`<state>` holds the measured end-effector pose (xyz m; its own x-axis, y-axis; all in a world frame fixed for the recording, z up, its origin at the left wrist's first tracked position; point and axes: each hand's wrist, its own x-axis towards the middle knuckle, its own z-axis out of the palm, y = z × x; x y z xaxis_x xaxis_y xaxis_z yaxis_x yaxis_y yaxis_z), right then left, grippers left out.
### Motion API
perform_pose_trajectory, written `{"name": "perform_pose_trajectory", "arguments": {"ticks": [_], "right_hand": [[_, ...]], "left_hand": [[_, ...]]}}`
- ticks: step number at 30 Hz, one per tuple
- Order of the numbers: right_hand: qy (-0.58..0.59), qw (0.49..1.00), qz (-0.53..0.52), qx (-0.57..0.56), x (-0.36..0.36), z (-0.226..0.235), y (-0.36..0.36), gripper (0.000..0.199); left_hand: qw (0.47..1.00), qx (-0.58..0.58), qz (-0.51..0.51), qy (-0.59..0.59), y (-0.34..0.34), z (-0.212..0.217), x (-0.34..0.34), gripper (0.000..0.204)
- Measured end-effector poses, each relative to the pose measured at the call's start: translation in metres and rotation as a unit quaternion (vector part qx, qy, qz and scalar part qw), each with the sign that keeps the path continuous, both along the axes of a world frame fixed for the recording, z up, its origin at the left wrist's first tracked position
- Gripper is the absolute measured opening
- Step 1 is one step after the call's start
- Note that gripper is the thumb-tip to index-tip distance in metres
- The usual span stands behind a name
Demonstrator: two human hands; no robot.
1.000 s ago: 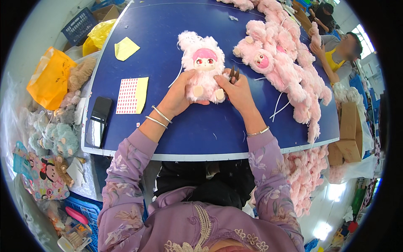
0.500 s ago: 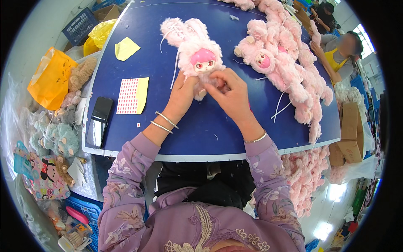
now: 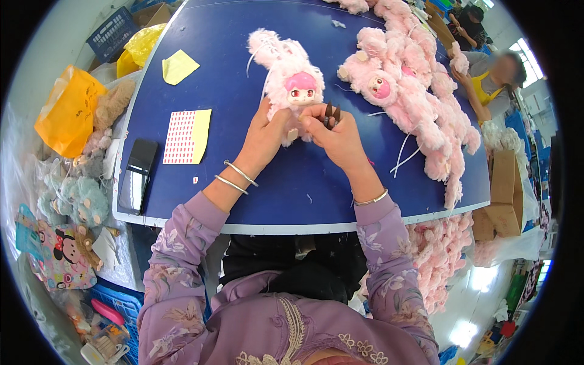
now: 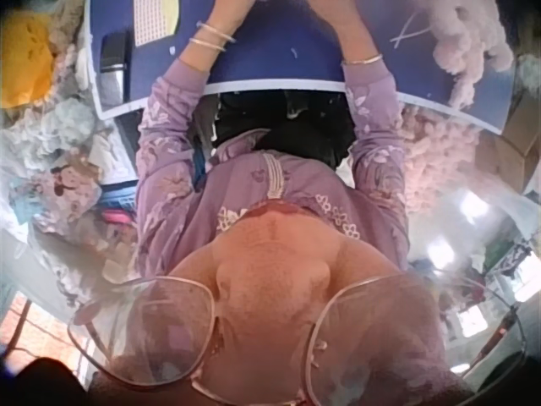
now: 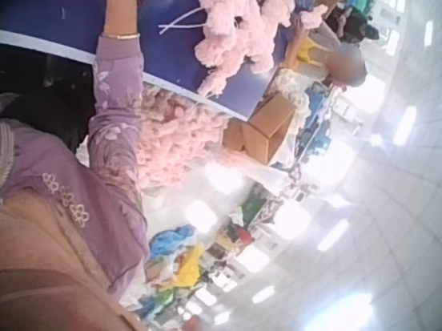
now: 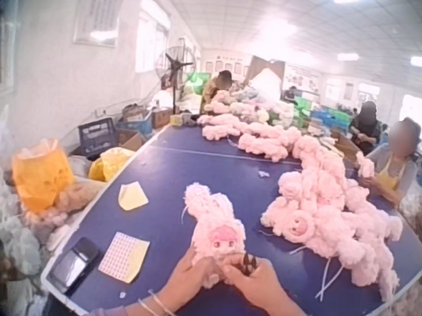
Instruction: The person uses scissors to trim loose threads and excess fabric from pink stuffed bunny toys on a blue table. They repeatedly pick up each toy, snip protruding threads, and place the finished items into a nearby pile.
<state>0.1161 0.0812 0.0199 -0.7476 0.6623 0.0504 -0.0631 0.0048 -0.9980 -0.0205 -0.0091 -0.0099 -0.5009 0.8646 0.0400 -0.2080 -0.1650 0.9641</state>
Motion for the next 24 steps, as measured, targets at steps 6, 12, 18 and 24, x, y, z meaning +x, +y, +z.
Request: {"name": "perform_pose_trajectory", "arguments": {"ticks": [6, 12, 18, 24], "right_hand": [[0.055, 0.986, 0.151, -0.037, 0.007, 0.003, 0.007, 0.011], [0.002, 1.0, 0.022, 0.015, 0.025, 0.021, 0.024, 0.023], [-0.172, 0.93, 0.003, 0.325, 0.02, 0.022, 0.02, 0.025], [-0.16, 0.874, -0.01, 0.458, 0.013, 0.006, 0.016, 0.022]], "left_hand": [[0.999, -0.003, -0.022, -0.028, 0.006, -0.01, -0.004, 0.033], [0.977, -0.032, -0.048, -0.206, 0.003, 0.004, -0.006, 0.027], [0.982, -0.053, -0.054, -0.172, 0.002, 0.007, -0.002, 0.031], [0.992, -0.059, -0.075, -0.082, 0.005, -0.011, -0.006, 0.03]]}}
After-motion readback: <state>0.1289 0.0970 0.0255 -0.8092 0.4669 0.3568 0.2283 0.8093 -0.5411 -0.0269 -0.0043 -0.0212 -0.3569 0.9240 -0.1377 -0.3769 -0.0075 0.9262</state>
